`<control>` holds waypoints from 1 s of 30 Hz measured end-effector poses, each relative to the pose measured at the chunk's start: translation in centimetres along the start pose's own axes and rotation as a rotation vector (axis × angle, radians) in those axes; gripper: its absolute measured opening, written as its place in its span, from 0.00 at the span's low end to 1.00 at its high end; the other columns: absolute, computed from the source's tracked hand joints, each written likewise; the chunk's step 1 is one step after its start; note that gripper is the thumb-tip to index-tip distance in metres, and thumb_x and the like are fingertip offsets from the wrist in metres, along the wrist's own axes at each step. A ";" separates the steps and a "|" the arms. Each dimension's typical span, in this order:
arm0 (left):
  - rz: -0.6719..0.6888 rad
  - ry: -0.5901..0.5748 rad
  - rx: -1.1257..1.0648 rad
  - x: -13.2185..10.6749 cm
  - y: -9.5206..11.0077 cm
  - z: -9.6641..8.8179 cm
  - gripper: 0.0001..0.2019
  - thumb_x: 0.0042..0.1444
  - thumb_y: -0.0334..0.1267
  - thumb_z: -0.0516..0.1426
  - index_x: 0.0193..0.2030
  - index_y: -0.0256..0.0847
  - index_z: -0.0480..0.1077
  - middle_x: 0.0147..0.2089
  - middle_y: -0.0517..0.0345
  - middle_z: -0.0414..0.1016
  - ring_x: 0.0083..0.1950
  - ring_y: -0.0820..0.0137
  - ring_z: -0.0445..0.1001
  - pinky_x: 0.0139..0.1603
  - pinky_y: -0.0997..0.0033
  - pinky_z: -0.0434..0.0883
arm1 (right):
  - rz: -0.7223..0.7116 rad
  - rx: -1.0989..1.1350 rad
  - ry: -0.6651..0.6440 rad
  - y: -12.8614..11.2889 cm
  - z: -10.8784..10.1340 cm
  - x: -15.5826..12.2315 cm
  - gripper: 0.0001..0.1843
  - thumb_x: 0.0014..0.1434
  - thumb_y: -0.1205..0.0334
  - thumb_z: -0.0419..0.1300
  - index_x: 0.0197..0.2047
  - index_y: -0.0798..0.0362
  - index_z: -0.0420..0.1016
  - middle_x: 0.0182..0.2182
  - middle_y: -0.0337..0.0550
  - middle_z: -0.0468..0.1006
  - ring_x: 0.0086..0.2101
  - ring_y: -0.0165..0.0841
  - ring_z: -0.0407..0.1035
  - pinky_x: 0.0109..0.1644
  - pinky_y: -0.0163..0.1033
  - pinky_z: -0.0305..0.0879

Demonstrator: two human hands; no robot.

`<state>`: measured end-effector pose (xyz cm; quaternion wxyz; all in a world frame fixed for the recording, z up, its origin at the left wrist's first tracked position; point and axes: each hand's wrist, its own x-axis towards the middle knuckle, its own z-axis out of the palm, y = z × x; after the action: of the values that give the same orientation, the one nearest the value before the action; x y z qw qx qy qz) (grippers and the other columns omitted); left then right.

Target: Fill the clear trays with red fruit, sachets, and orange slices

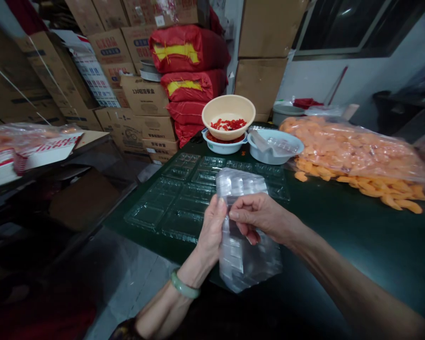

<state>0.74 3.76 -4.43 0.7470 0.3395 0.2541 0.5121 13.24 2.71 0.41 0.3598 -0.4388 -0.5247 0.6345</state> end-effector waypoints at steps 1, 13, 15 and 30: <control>0.001 -0.004 -0.003 0.0 0.0 0.1 0.20 0.50 0.55 0.58 0.33 0.36 0.65 0.22 0.60 0.69 0.20 0.74 0.68 0.23 0.74 0.65 | -0.002 -0.007 0.006 0.0 0.0 0.0 0.16 0.48 0.52 0.65 0.26 0.57 0.69 0.15 0.33 0.70 0.12 0.22 0.62 0.14 0.26 0.56; 0.038 -0.001 0.018 0.0 0.1 0.1 0.19 0.51 0.53 0.57 0.35 0.38 0.64 0.24 0.61 0.68 0.21 0.77 0.66 0.23 0.77 0.63 | -0.017 -0.044 0.040 0.1 0.0 0.0 0.17 0.48 0.51 0.65 0.24 0.56 0.67 0.15 0.33 0.69 0.12 0.22 0.62 0.14 0.26 0.55; 0.057 0.000 0.021 0.1 0.1 0.1 0.18 0.51 0.52 0.58 0.36 0.38 0.64 0.25 0.62 0.68 0.22 0.77 0.66 0.24 0.78 0.62 | -0.028 -0.052 0.037 0.1 0.0 0.1 0.17 0.49 0.51 0.65 0.24 0.56 0.66 0.15 0.33 0.69 0.12 0.22 0.62 0.14 0.26 0.55; 0.052 -0.002 0.018 0.2 0.2 -0.6 0.17 0.52 0.53 0.56 0.35 0.39 0.63 0.25 0.63 0.66 0.22 0.78 0.64 0.24 0.78 0.62 | -0.002 -0.029 0.013 0.0 0.1 0.5 0.18 0.46 0.50 0.66 0.24 0.56 0.67 0.14 0.33 0.69 0.12 0.22 0.61 0.14 0.26 0.55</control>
<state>0.25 4.12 -4.71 0.7306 0.3530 0.2491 0.5287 12.95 3.15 0.29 0.3576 -0.4476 -0.5319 0.6236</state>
